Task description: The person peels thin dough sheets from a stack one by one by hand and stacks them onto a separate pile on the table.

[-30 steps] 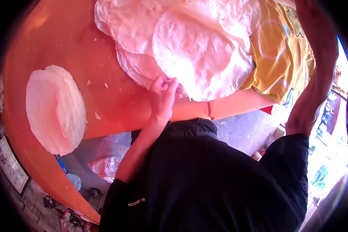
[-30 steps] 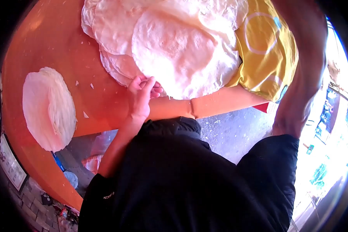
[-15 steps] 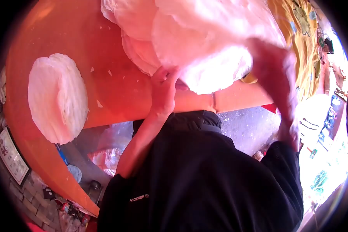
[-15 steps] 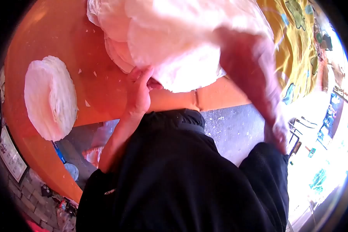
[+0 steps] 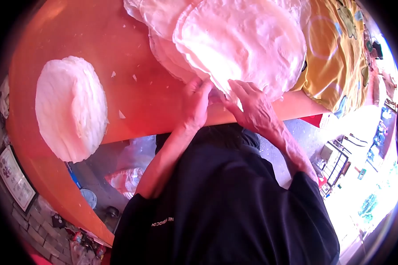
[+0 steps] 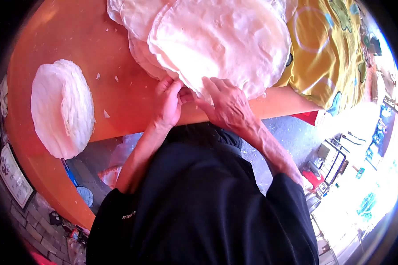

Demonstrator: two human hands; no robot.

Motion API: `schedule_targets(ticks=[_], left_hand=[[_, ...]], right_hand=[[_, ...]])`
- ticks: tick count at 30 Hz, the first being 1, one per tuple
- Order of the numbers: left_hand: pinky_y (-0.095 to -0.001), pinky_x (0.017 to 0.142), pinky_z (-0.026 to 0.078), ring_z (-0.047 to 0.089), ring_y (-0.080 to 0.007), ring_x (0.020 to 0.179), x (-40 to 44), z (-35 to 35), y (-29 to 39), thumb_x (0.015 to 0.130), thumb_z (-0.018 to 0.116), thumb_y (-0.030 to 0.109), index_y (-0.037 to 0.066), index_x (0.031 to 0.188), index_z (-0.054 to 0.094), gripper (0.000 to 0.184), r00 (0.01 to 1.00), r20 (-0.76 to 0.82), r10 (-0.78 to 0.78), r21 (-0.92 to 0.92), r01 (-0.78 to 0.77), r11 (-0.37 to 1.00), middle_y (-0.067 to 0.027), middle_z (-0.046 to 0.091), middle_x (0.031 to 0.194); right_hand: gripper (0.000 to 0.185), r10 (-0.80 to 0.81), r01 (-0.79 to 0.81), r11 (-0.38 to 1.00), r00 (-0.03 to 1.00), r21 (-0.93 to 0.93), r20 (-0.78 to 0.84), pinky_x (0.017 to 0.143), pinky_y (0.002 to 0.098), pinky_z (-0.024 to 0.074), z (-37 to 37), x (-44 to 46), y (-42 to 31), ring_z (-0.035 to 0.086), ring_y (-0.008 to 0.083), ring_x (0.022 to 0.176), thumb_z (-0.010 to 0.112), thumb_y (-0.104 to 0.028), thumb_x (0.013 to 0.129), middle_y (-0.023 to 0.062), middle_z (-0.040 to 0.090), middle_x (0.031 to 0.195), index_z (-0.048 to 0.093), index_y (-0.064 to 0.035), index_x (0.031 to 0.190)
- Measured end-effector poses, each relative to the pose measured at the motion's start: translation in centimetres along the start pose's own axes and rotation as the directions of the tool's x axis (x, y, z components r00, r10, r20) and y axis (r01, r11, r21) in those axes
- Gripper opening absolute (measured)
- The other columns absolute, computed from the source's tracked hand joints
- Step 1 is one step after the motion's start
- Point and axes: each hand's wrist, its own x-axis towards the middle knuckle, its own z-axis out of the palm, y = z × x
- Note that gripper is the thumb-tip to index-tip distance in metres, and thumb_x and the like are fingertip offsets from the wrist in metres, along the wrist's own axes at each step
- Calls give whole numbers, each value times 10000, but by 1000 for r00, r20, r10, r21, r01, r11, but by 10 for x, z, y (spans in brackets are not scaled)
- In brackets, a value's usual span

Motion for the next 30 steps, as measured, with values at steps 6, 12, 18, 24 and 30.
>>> schedule_targets(ticks=[6, 12, 18, 24, 30], left_hand=[[-217, 629, 441, 537, -63, 707, 9, 21, 13, 947, 521, 171, 35, 881, 573, 160, 990, 113, 87, 185, -107, 977, 3, 573, 784], [-230, 678, 493, 580, -84, 784, 25, 32, 26, 959, 515, 181, 39, 922, 584, 162, 975, 165, 147, 146, -171, 974, -1, 590, 824], [-339, 732, 551, 643, -203, 867, 47, -14, 41, 936, 548, 201, 3, 1082, 575, 248, 965, -80, 248, 172, -232, 957, -103, 620, 951], [-345, 787, 541, 647, -248, 892, 73, -28, 67, 930, 546, 163, 4, 1111, 517, 243, 976, -194, 103, 3, -104, 995, -120, 600, 997], [-311, 724, 532, 651, -216, 847, 81, -18, 68, 930, 548, 167, 43, 995, 526, 142, 973, -204, 106, -25, -113, 993, -95, 616, 916]], right_hand=[[400, 173, -163, 982, 979, -97, 110, 785, 463, 463, -8, 19, -15, 603, 402, 874, 686, -301, 779, 228, 634, 935, 594, 26, 990], [332, 269, -253, 953, 960, -168, 77, 606, 461, 489, -20, 55, -5, 621, 384, 661, 661, -304, 765, 231, 617, 692, 602, 22, 777], [160, -38, -19, 902, 992, -431, -123, 750, 331, 523, -183, 116, 69, 659, 217, 781, 596, -112, 834, 143, 677, 835, 674, -53, 960], [156, -296, 21, 838, 856, -545, -424, 603, 247, 495, -260, 135, -28, 628, 173, 749, 562, -49, 874, 112, 634, 850, 622, 28, 996], [108, -465, 208, 240, 882, -948, 76, 523, 357, 458, -83, 183, 58, 572, 239, 596, 554, -65, 771, 85, 590, 703, 621, -56, 855]])
